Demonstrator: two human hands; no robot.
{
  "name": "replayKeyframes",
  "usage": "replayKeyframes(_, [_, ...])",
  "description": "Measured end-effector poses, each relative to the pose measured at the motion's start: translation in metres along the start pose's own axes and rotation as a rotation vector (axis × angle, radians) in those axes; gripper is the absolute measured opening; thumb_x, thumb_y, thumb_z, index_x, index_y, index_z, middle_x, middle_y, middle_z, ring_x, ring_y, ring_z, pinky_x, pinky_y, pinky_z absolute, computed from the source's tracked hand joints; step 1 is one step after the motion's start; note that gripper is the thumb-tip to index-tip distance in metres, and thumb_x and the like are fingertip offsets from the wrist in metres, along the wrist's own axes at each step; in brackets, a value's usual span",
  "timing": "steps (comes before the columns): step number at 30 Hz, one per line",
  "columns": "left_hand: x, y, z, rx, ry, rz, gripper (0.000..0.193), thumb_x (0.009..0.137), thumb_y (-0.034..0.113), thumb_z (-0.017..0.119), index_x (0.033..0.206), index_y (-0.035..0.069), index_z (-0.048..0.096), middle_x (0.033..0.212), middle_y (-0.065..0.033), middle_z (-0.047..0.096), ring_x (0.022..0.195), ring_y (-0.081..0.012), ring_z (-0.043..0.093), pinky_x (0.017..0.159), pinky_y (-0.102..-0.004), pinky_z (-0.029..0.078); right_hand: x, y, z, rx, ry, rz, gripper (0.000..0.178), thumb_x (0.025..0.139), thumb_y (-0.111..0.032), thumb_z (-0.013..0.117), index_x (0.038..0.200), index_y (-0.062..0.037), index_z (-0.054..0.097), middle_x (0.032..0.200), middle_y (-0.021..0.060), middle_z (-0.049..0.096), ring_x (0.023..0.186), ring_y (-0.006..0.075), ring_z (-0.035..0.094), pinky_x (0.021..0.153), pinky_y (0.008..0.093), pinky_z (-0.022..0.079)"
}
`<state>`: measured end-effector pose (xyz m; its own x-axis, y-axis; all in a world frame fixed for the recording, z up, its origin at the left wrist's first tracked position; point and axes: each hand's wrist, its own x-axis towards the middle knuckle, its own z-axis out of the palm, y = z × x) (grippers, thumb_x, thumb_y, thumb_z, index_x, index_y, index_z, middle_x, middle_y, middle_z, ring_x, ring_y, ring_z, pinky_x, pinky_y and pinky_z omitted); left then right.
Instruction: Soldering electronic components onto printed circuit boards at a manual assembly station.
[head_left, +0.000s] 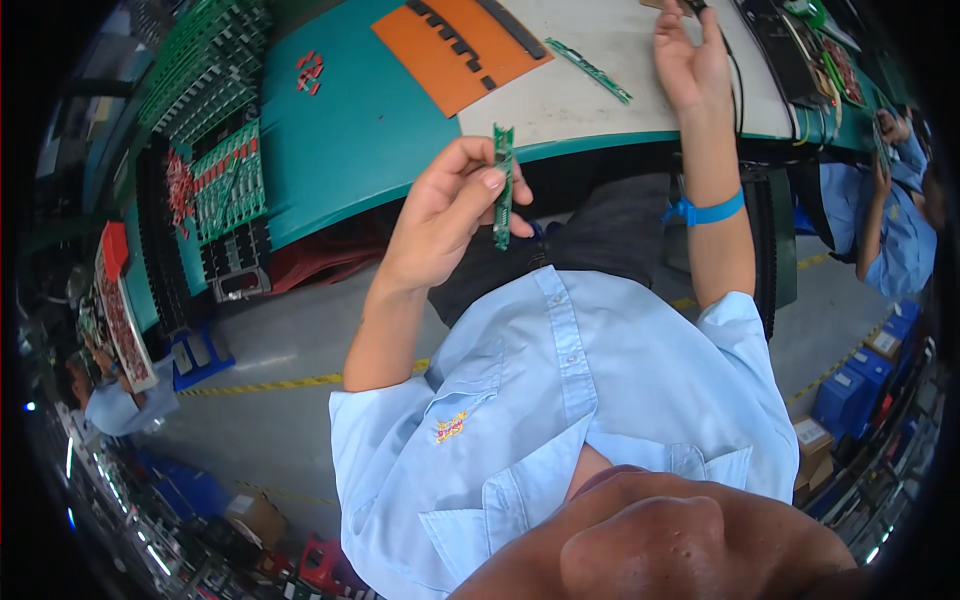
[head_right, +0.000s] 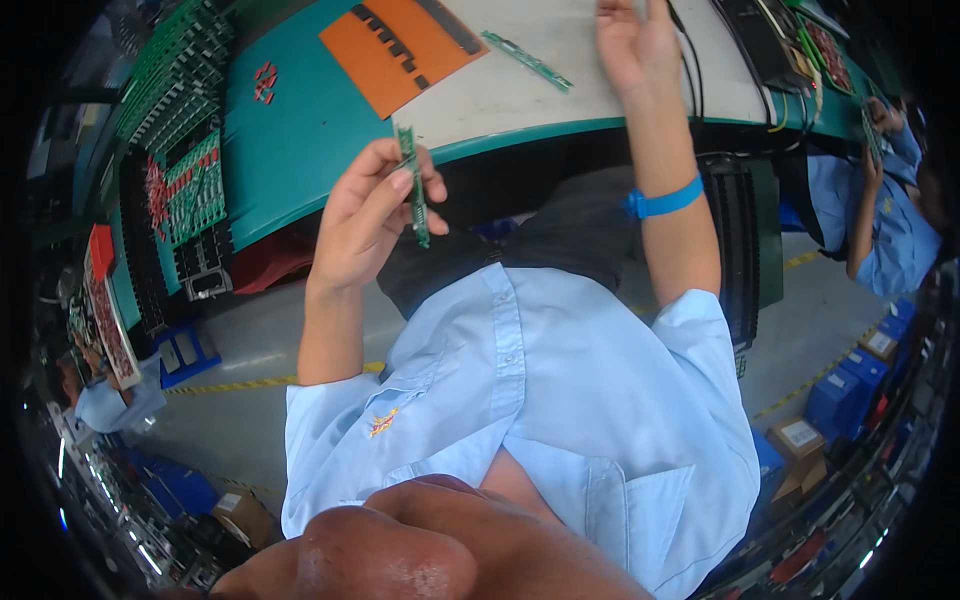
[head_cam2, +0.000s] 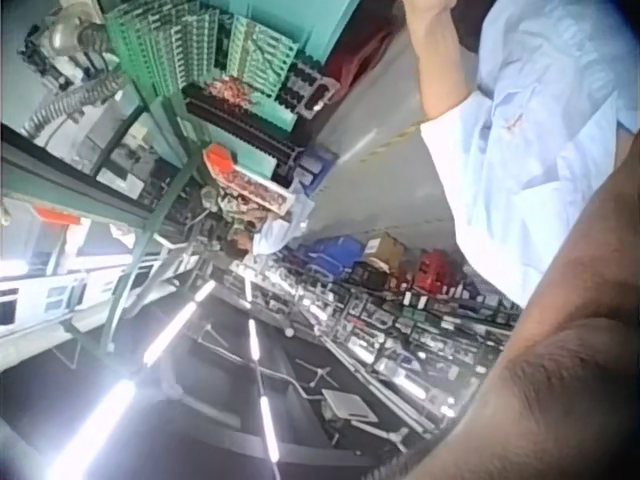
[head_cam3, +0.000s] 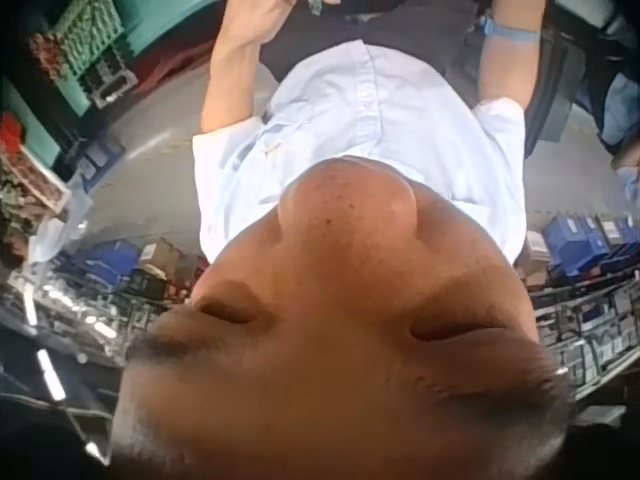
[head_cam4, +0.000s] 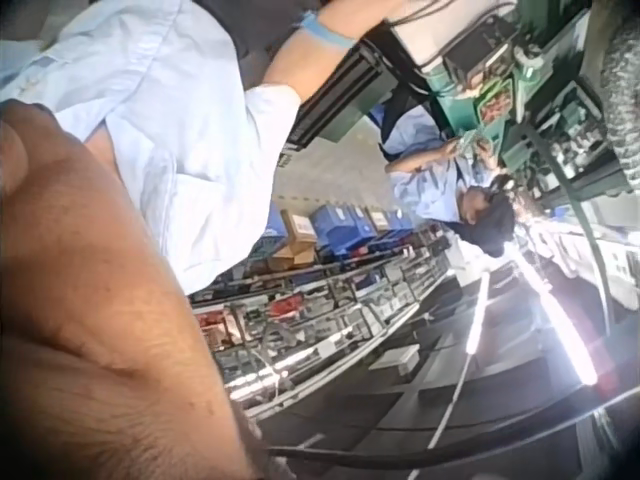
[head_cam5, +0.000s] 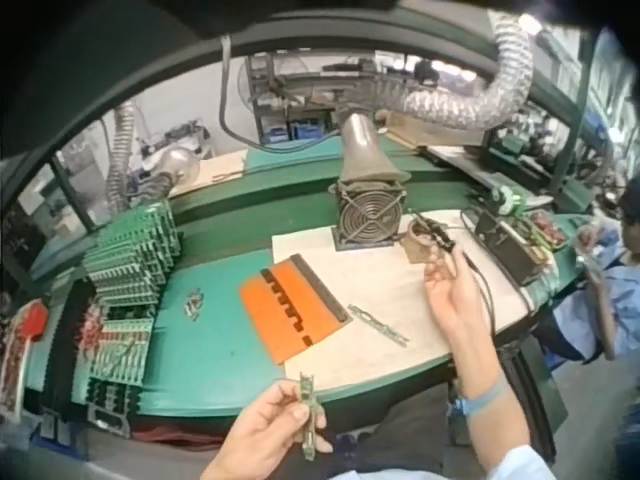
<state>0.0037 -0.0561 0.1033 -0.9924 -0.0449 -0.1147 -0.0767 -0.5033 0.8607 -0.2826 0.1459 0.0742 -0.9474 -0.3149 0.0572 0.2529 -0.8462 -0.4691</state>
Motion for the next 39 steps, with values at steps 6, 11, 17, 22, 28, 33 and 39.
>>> replayKeyframes(6, [0.008,-0.001,-0.004,-0.105,0.087,0.123,0.017,0.101,0.006,0.052,0.116,-0.002,0.054,0.096,-0.0112,0.062,0.087,-0.0173,0.065,0.076,-0.0278,0.055,-0.017,-0.027,-0.011,-0.620,0.029,-0.377,0.034,0.104,-0.024,0.055,0.132,-0.0049,0.052,0.117,0.0233,0.063,0.096,0.0252,0.064,0.083,0.0357,0.055])
replayKeyframes(11, [0.015,-0.001,0.001,0.072,0.123,0.256,0.020,0.102,0.006,0.049,0.119,-0.002,0.054,0.097,-0.0101,0.060,0.088,-0.0156,0.061,0.074,-0.0251,0.051,-0.051,-0.033,-0.012,-1.020,0.155,-0.366,0.036,0.104,-0.025,0.054,0.134,-0.0054,0.048,0.118,0.0251,0.062,0.094,0.0280,0.065,0.081,0.0384,0.056])
replayKeyframes(17, [0.027,-0.004,0.006,0.063,0.225,0.242,0.016,0.099,0.007,0.054,0.112,-0.002,0.057,0.092,-0.0047,0.059,0.080,-0.0087,0.055,0.072,-0.0174,0.042,-0.095,-0.033,0.012,-0.661,-0.260,-0.601,0.034,0.102,-0.014,0.057,0.133,-0.0067,0.045,0.112,0.0231,0.064,0.093,0.0289,0.066,0.077,0.0352,0.055])
replayKeyframes(22, [0.034,-0.006,-0.001,-0.001,0.213,0.150,0.015,0.100,0.006,0.052,0.112,-0.002,0.056,0.092,-0.0079,0.062,0.075,-0.0104,0.057,0.071,-0.0236,0.049,-0.140,-0.015,0.020,-0.919,-0.350,-0.583,0.052,0.083,-0.002,0.072,0.129,-0.0050,0.048,0.116,0.0222,0.064,0.091,0.0279,0.066,0.079,0.0341,0.054])
replayKeyframes(28, [0.034,-0.005,0.001,-0.029,0.245,0.141,0.014,0.099,0.003,0.051,0.110,-0.001,0.057,0.090,-0.0057,0.062,0.071,-0.0078,0.054,0.067,-0.0205,0.047,-0.167,-0.008,0.032,-1.071,-0.522,-0.473,0.048,0.070,0.005,0.073,0.116,0.0001,0.063,0.104,0.0183,0.068,0.083,0.0255,0.064,0.076,0.0335,0.054])
replayKeyframes(33, [0.035,-0.004,0.007,0.052,0.285,0.164,0.013,0.098,0.002,0.050,0.109,-0.001,0.057,0.088,-0.0036,0.061,0.067,-0.0041,0.050,0.061,-0.0168,0.042,-0.166,-0.002,0.044,-1.105,-0.673,-0.449,0.046,0.065,0.007,0.074,0.111,0.0015,0.067,0.096,0.0176,0.069,0.080,0.0251,0.065,0.074,0.0326,0.054])
replayKeyframes(39, [0.034,-0.004,0.011,0.096,0.294,0.177,0.013,0.098,0.003,0.051,0.108,0.000,0.058,0.086,-0.0018,0.061,0.064,-0.0011,0.045,0.057,-0.0147,0.036,-0.165,0.002,0.044,-1.117,-0.658,-0.445,0.050,0.062,0.008,0.075,0.111,0.0022,0.066,0.094,0.0172,0.070,0.077,0.0238,0.065,0.071,0.0301,0.054])
